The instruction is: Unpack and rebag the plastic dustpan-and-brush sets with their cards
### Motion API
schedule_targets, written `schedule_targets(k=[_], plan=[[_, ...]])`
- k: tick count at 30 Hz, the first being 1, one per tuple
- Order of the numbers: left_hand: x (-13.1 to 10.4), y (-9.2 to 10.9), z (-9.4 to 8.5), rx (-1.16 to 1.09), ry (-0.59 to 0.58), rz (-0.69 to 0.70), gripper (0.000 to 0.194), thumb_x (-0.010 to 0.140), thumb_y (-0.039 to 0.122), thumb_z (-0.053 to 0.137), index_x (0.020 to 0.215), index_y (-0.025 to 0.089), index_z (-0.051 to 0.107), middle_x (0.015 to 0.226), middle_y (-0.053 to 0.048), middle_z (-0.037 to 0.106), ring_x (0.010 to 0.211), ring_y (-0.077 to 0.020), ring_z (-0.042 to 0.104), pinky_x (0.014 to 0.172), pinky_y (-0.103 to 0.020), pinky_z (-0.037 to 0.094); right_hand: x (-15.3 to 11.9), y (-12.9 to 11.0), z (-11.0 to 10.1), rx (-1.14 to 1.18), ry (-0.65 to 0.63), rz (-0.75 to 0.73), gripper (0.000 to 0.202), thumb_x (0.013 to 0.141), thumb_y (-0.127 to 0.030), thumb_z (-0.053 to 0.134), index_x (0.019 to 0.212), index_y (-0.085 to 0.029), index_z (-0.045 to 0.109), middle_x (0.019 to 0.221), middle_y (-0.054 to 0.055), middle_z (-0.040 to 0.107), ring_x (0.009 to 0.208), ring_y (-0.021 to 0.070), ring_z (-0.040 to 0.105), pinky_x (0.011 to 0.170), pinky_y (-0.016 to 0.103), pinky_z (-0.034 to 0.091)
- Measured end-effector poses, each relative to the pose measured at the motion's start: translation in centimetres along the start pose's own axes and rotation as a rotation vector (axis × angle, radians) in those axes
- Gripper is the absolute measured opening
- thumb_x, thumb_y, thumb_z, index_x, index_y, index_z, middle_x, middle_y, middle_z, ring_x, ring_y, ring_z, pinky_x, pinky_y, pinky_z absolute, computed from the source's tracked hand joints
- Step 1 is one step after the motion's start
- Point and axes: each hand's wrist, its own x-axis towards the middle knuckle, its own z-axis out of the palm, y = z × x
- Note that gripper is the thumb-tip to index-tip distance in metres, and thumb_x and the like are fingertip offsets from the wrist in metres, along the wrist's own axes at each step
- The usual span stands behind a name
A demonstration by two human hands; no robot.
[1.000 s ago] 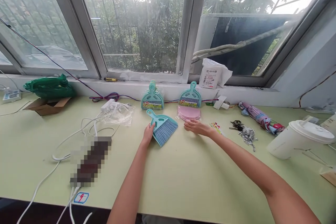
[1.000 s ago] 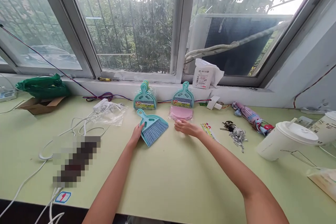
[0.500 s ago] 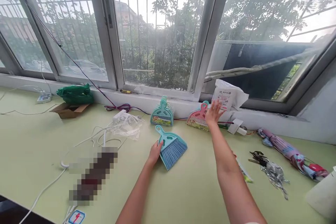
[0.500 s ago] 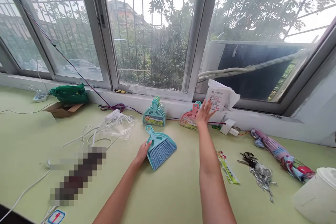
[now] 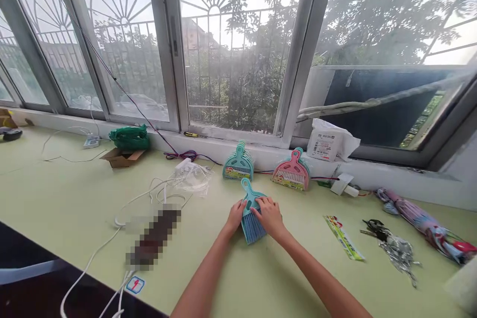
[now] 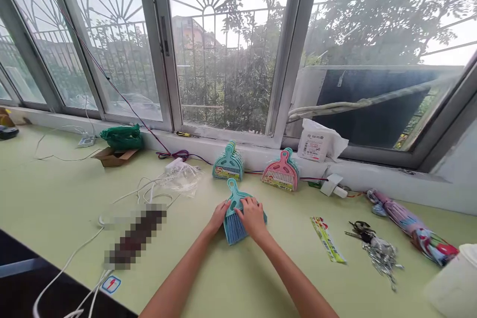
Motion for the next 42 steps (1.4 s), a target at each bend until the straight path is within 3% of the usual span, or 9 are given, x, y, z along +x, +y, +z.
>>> schedule_targets(k=[3, 8, 13, 17, 22, 28, 32, 36, 42], plan=[[-1.5, 0.7, 1.0, 0.07, -0.006, 0.107, 0.051, 0.086, 0.058, 0.038, 0.093, 0.015, 0.064, 0.092, -0.007, 0.068, 0.085, -0.0202, 0.058, 0.084, -0.034, 0.045, -0.6, -1.8, -0.5, -0.001, -0.006, 0.157, 0.027, 0.09, -0.038, 0.05, 0.1, -0.019, 0.065, 0.104, 0.01, 0.066, 0.103, 0.0249, 0.055, 0.085, 0.036, 0.034], [-2.5, 0.9, 1.7, -0.002, -0.043, 0.228, 0.05, 0.089, 0.053, 0.038, 0.112, 0.017, 0.063, 0.111, -0.008, 0.067, 0.103, -0.0214, 0.058, 0.093, -0.033, 0.043, -0.1, -0.8, -2.5, 0.349, -0.059, 0.369, 0.025, 0.078, -0.043, 0.06, 0.076, -0.019, 0.066, 0.088, 0.006, 0.069, 0.091, 0.0221, 0.059, 0.077, 0.031, 0.038], [-2.1, 0.8, -0.2, 0.198, 0.167, 0.018, 0.046, 0.093, 0.047, 0.031, 0.108, 0.018, 0.063, 0.108, -0.008, 0.068, 0.099, -0.0206, 0.059, 0.088, -0.032, 0.044, -0.5, 2.9, -6.6, 0.774, -0.034, 0.467, 0.049, 0.071, -0.064, 0.057, 0.074, -0.016, 0.067, 0.074, 0.006, 0.068, 0.072, 0.0192, 0.059, 0.065, 0.028, 0.04], [-2.2, 0.6, -2.5, 0.491, 0.276, -0.131, 0.033, 0.092, 0.035, 0.039, 0.109, 0.02, 0.064, 0.108, -0.01, 0.067, 0.1, -0.023, 0.058, 0.084, -0.032, 0.041, -2.9, 7.5, -8.6, 0.407, -0.146, 0.493, 0.038, 0.068, -0.056, 0.064, 0.074, -0.019, 0.07, 0.077, 0.008, 0.07, 0.075, 0.0218, 0.061, 0.069, 0.031, 0.038], [-2.6, 0.2, -2.7, 0.746, 0.338, -0.121, 0.033, 0.094, 0.033, 0.039, 0.098, 0.018, 0.068, 0.116, -0.013, 0.061, 0.114, -0.0271, 0.047, 0.091, -0.037, 0.036, -7.5, 10.1, -6.8, -0.095, -0.286, 0.503, 0.032, 0.077, -0.046, 0.057, 0.081, -0.018, 0.072, 0.088, 0.013, 0.068, 0.09, 0.0285, 0.059, 0.081, 0.041, 0.036], [-2.3, -0.4, -2.8, 0.732, 0.397, -0.203, 0.035, 0.096, 0.035, 0.035, 0.103, 0.019, 0.065, 0.114, -0.013, 0.06, 0.111, -0.0266, 0.047, 0.091, -0.039, 0.035, -8.7, 9.6, -4.1, -0.227, -0.236, 0.494, 0.032, 0.08, -0.039, 0.052, 0.094, -0.015, 0.069, 0.108, 0.017, 0.057, 0.106, 0.0325, 0.048, 0.086, 0.049, 0.035], [-2.4, -0.4, -2.5, 0.803, 0.347, -0.131, 0.03, 0.094, 0.033, 0.04, 0.098, 0.017, 0.065, 0.111, -0.013, 0.06, 0.11, -0.0276, 0.047, 0.09, -0.04, 0.035, -7.0, 9.2, -3.7, -0.245, -0.235, 0.458, 0.028, 0.078, -0.033, 0.052, 0.085, -0.012, 0.069, 0.108, 0.02, 0.052, 0.107, 0.034, 0.042, 0.083, 0.049, 0.036], [-2.6, -0.3, -1.5, 0.852, 0.277, -0.081, 0.027, 0.093, 0.029, 0.041, 0.096, 0.016, 0.064, 0.107, -0.014, 0.061, 0.107, -0.0273, 0.049, 0.09, -0.041, 0.036, -4.5, 6.9, -3.8, -0.127, -0.09, 0.389, 0.029, 0.078, -0.038, 0.053, 0.085, -0.015, 0.07, 0.109, 0.017, 0.052, 0.107, 0.0324, 0.041, 0.085, 0.047, 0.035], [-2.5, 0.0, -1.1, 0.77, -0.063, 0.137, 0.027, 0.092, 0.033, 0.044, 0.096, 0.018, 0.065, 0.104, -0.009, 0.062, 0.105, -0.0219, 0.052, 0.093, -0.034, 0.039, -2.0, 0.6, -2.4, -0.078, -0.123, 0.122, 0.023, 0.08, -0.034, 0.055, 0.075, -0.018, 0.07, 0.109, 0.014, 0.055, 0.104, 0.0299, 0.043, 0.086, 0.045, 0.032]])
